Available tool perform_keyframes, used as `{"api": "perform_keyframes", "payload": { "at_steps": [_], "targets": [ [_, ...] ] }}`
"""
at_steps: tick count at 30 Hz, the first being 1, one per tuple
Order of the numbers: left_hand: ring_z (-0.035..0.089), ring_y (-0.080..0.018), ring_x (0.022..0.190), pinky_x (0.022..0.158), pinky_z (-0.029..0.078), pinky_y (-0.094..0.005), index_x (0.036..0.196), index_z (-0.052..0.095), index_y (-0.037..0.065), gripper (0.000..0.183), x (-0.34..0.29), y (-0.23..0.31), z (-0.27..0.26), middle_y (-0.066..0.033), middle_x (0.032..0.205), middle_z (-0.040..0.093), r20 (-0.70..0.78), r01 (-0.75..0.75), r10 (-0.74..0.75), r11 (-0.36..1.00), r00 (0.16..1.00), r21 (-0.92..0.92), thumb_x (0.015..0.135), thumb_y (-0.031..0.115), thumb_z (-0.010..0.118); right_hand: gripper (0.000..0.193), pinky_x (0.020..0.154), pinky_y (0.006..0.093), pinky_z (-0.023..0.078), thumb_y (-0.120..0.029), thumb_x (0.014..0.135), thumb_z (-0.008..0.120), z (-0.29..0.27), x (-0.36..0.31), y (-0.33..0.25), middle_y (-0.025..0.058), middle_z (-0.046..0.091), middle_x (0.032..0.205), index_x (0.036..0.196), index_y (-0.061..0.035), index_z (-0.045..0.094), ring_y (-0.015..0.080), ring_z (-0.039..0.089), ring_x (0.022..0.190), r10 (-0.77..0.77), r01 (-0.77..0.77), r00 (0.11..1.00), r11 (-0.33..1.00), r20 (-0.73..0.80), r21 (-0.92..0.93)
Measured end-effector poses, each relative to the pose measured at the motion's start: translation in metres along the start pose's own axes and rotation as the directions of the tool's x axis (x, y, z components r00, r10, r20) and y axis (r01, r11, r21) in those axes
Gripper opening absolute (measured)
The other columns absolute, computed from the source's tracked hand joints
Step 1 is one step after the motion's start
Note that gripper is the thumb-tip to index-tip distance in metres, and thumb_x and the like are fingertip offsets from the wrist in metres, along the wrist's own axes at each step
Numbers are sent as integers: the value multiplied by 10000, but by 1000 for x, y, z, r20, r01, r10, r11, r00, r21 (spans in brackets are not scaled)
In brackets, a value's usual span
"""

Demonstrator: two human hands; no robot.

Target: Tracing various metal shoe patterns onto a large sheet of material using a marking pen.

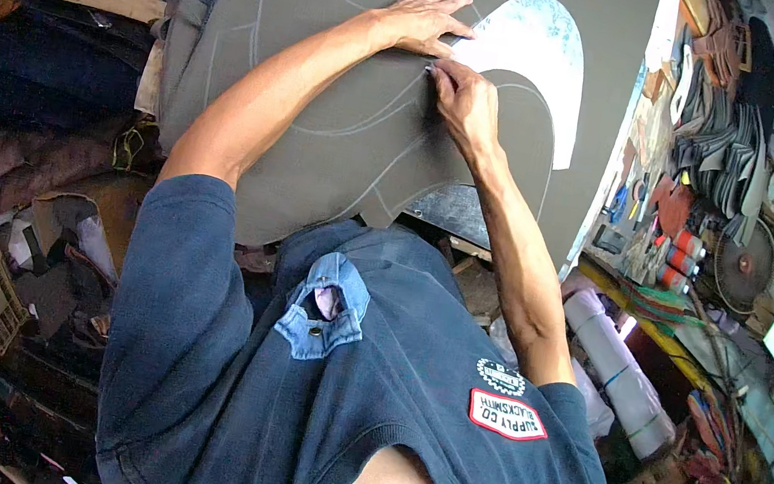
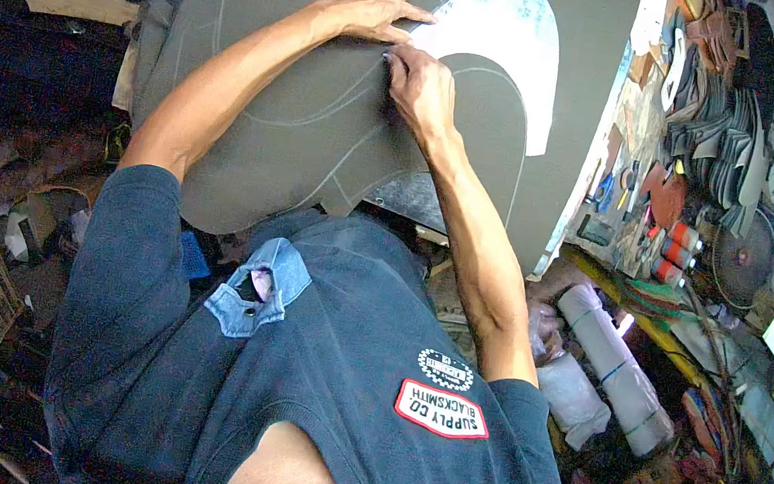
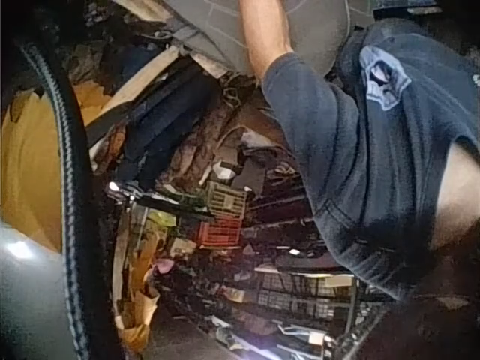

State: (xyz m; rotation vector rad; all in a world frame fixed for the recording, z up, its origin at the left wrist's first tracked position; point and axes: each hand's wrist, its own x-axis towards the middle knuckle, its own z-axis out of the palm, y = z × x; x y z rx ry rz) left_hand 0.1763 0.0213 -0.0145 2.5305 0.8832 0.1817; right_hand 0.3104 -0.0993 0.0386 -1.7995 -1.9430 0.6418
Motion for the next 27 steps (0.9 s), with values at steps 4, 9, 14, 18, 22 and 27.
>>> {"api": "perform_keyframes", "payload": {
  "at_steps": [4,9,14,18,22,27],
  "targets": [
    [159,-398,1431,1163,130,-527,1319,557,310,558,0,0,0,-143,1547,240,-9,-12,12,1000,1000,3,785,424,672,210,772,406,517,-179,873,605,-6,-5,3,203,678,945,967,-12,693,355,669,871,-11,14,999,998,50,-60],
    [164,-381,1433,1169,133,-514,1338,534,326,589,0,3,-3,-127,1556,220,27,15,-16,1000,1000,23,777,422,687,204,759,401,516,-168,874,593,-28,-28,8,199,678,909,955,-9,694,354,661,844,36,-28,993,997,108,-70],
    [164,-379,1433,1169,133,-521,1345,521,326,605,1,6,-6,-125,1556,220,50,31,-33,998,998,48,775,436,691,176,778,400,512,-136,862,590,-37,-31,12,199,677,934,961,-30,690,350,662,871,93,-103,993,984,77,145],
    [167,-379,1433,1169,141,-526,1351,506,322,657,1,11,-8,-122,1555,223,56,51,-56,996,997,78,738,435,714,183,764,424,512,-141,861,579,-37,-25,16,220,671,894,973,-37,679,373,660,851,137,-168,969,975,205,144],
    [168,-382,1432,1168,149,-529,1350,506,314,679,0,15,-9,-123,1554,226,56,68,-73,994,996,87,716,407,729,189,756,438,511,-161,857,579,-37,-13,26,222,668,869,965,-43,681,385,656,834,67,-87,975,992,213,87],
    [168,-386,1432,1166,164,-528,1359,496,309,691,2,20,-11,-135,1553,222,74,89,-96,992,993,90,712,329,738,187,749,442,512,-180,843,600,-52,11,51,210,671,844,946,-56,693,383,657,802,41,-36,975,999,217,-23]
  ]
}}
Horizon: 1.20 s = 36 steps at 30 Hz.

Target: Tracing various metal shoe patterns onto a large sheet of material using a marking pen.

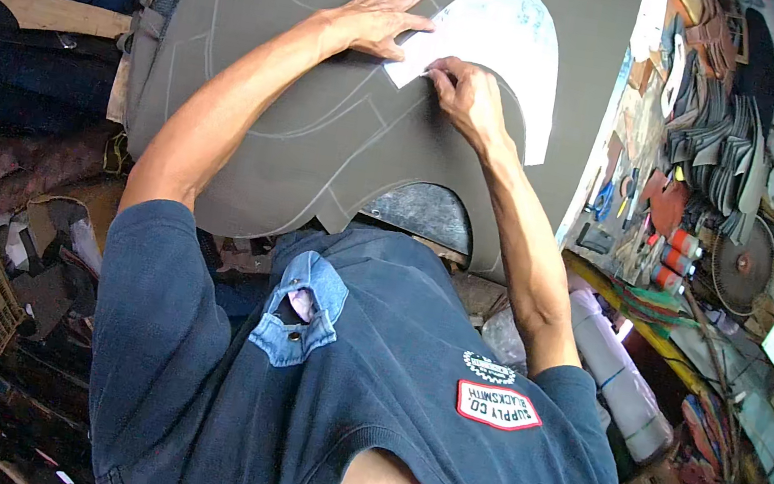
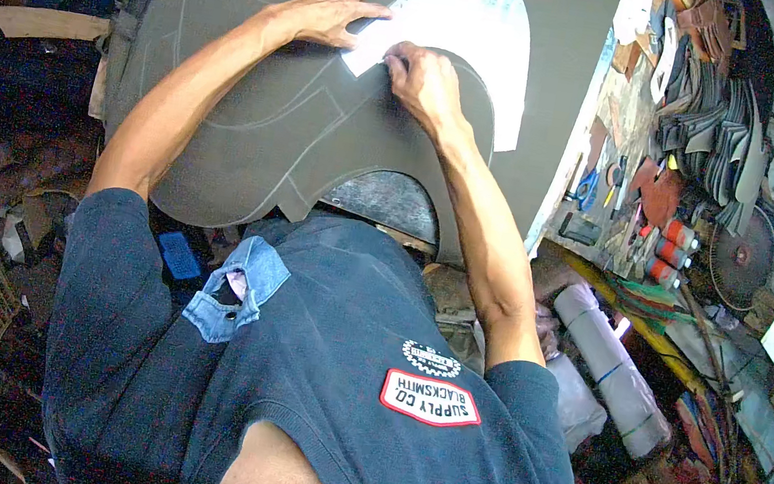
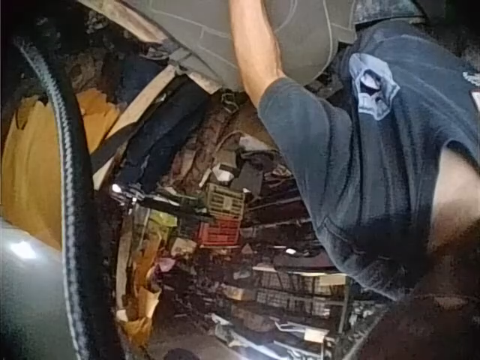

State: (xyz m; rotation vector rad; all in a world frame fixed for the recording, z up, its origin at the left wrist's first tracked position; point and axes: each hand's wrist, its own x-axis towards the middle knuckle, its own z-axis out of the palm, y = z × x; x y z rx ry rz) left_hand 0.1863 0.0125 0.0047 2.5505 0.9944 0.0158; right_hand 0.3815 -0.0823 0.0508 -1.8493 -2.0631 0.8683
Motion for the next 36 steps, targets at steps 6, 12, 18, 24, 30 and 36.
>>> {"api": "perform_keyframes", "payload": {
  "at_steps": [6,12,18,24,30,36],
  "targets": [
    [164,-385,1433,1165,170,-530,1361,490,292,706,-1,7,-9,-142,1553,213,47,27,-27,1000,999,1,703,261,746,186,734,400,523,-212,861,601,-31,11,31,160,697,822,943,-83,707,310,682,763,-45,35,990,996,-131,-76],
    [148,-366,1441,1169,158,-536,1363,490,264,714,0,7,-13,-127,1563,194,88,36,-37,999,995,18,699,249,752,206,754,412,524,-242,875,572,-59,-8,68,161,690,823,950,-101,703,322,675,788,78,-103,983,983,-167,-151],
    [129,-338,1451,1173,145,-535,1371,485,278,704,-1,8,-14,-109,1573,171,76,40,-39,999,996,-5,718,237,747,210,765,441,521,-243,859,573,-65,-58,99,198,674,826,929,-80,686,364,663,811,198,-254,951,938,-236,-237],
    [153,-338,1446,1176,151,-519,1363,500,246,693,4,24,-28,-116,1565,197,137,74,-78,997,987,29,716,212,746,215,723,407,516,-206,832,585,-71,-127,103,191,676,786,926,-42,688,332,669,749,338,-366,915,925,-222,-102],
    [339,-367,1365,1103,275,-535,1175,643,107,413,44,85,-16,-186,1447,408,-109,44,-30,992,994,122,797,268,687,211,704,344,513,-173,852,605,-64,-153,115,169,678,781,976,-24,688,240,659,721,506,-424,825,849,-251,315],
    [487,-359,1160,941,397,-514,1118,645,67,525,103,189,27,-187,1213,543,-185,54,-40,996,982,74,764,452,686,204,800,394,501,-183,845,610,-64,-149,119,177,683,852,972,-52,701,311,648,871,399,-360,885,914,-242,189]
  ]
}}
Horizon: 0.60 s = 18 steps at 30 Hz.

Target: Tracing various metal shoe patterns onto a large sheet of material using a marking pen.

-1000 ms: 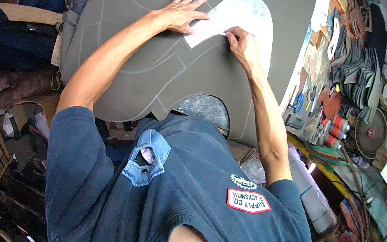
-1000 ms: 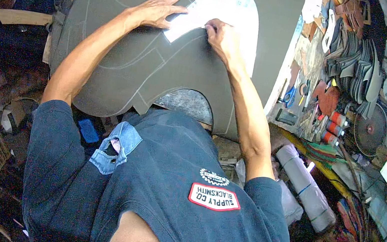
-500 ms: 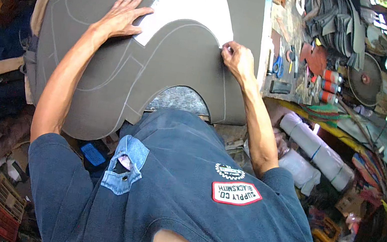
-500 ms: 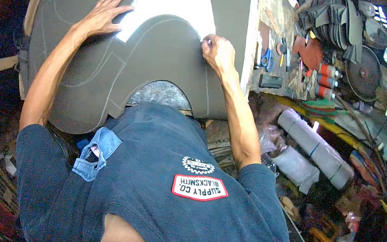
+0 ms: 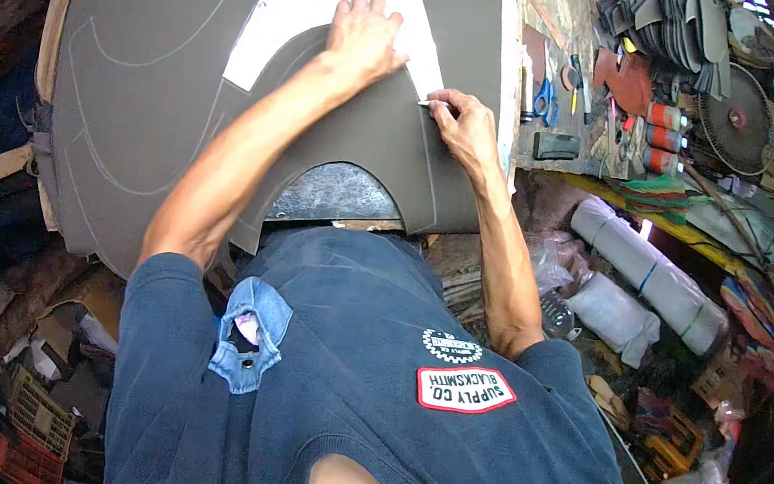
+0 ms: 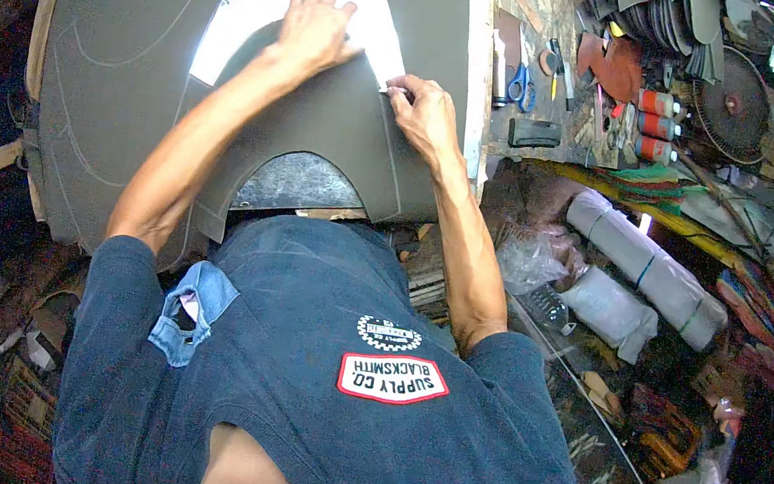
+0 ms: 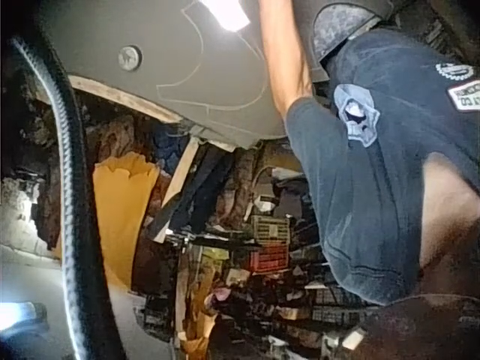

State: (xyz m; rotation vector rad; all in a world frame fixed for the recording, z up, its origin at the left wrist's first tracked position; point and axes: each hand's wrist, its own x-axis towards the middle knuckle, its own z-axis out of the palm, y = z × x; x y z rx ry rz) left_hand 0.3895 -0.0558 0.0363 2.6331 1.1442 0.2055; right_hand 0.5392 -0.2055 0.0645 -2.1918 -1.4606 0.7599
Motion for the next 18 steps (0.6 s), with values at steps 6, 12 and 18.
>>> {"api": "perform_keyframes", "payload": {
  "at_steps": [6,12,18],
  "targets": [
    [362,-454,1294,969,368,-608,1286,524,86,791,-1,23,13,-228,1402,400,163,84,-81,996,983,-7,674,532,754,191,822,421,490,-168,837,599,-4,7,6,174,680,852,954,-63,708,335,627,903,-162,165,986,981,36,-98],
    [323,-459,1325,976,353,-623,1305,503,87,813,1,27,11,-231,1430,374,177,116,-118,993,977,24,672,527,761,184,815,426,492,-146,827,585,-23,26,25,170,688,863,931,-50,704,332,630,885,-267,269,963,950,30,-156],
    [307,-435,1344,1030,309,-612,1313,495,91,814,-3,28,15,-214,1441,372,158,152,-153,988,976,15,674,518,762,230,802,366,503,-219,876,591,-50,56,29,171,691,895,1007,-63,698,287,662,889,-10,-3,991,995,135,96]
  ]
}}
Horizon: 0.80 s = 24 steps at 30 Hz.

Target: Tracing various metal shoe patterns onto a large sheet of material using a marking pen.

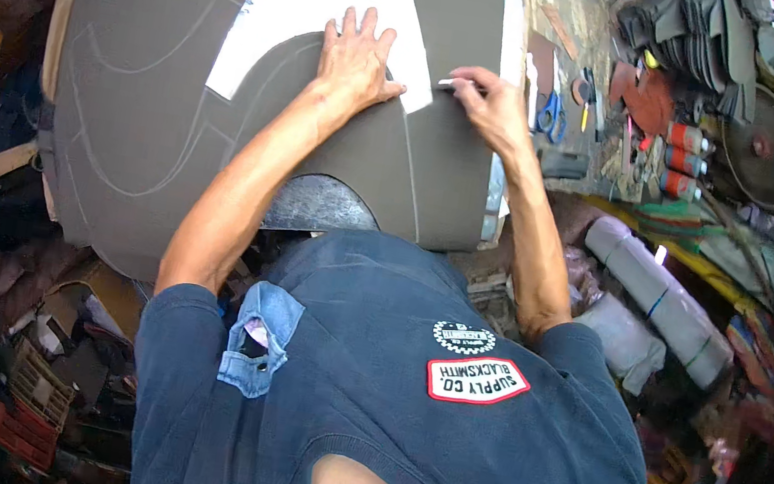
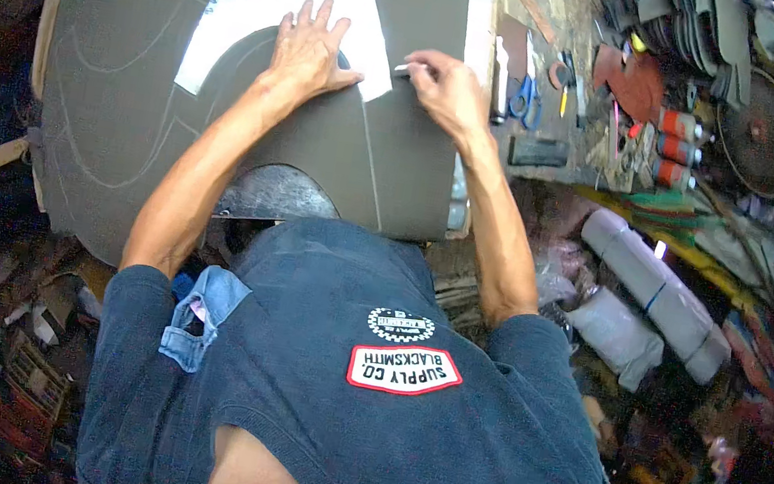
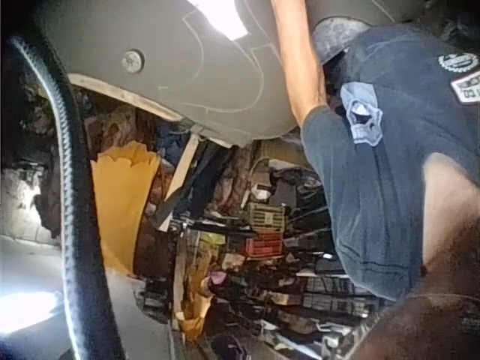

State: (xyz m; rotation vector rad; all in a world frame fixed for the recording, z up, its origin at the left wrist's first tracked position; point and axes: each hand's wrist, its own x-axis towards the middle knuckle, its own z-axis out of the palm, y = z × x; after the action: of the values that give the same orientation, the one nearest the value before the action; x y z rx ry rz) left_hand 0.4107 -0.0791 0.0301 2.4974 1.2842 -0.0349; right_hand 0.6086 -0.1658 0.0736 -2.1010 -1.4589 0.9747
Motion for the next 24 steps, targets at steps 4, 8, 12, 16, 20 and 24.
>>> {"api": "perform_keyframes", "payload": {
  "at_steps": [4,8,12,16,20,24],
  "targets": [
    [319,-332,1350,1097,235,-561,1293,559,159,688,1,-2,1,-124,1393,437,-57,52,-55,997,997,-49,711,480,736,236,738,276,495,-148,881,596,4,60,-49,60,681,853,1082,-52,671,127,612,805,-127,128,992,939,-26,319],
    [307,-386,1336,1115,197,-571,1299,528,79,733,6,-8,-4,-194,1401,405,-23,54,-56,994,998,-98,713,458,750,250,772,325,520,-148,876,574,60,128,-120,129,699,920,1088,-52,665,204,662,847,-455,428,876,886,160,176],
    [135,-418,1416,1121,77,-620,1492,216,69,1066,12,-16,-8,-220,1512,245,110,210,-205,977,973,-33,713,636,670,239,827,391,508,-179,854,575,117,163,-167,163,695,968,1023,-55,689,322,660,896,-582,610,725,791,369,49],
    [40,-420,1438,1122,26,-627,1518,121,91,1133,17,-16,-9,-192,1564,121,248,201,-198,979,948,15,711,728,599,227,798,376,510,-192,871,605,143,177,-183,136,700,911,1040,-65,689,288,660,856,-617,710,628,704,474,-24],
    [148,-456,1409,1096,126,-661,1472,285,35,1063,15,-16,-9,-201,1511,280,169,157,-162,987,972,41,719,708,617,221,804,400,510,-147,841,588,151,184,-182,144,699,914,1007,-47,694,309,658,858,-637,778,579,618,508,-112],
    [114,-441,1414,1073,147,-676,1487,257,84,1090,15,-16,-12,-220,1532,177,220,179,-174,984,960,-3,674,668,690,234,813,411,508,-120,820,567,148,201,-182,148,698,919,994,-30,695,324,655,866,-668,814,561,554,490,-176]
  ]
}}
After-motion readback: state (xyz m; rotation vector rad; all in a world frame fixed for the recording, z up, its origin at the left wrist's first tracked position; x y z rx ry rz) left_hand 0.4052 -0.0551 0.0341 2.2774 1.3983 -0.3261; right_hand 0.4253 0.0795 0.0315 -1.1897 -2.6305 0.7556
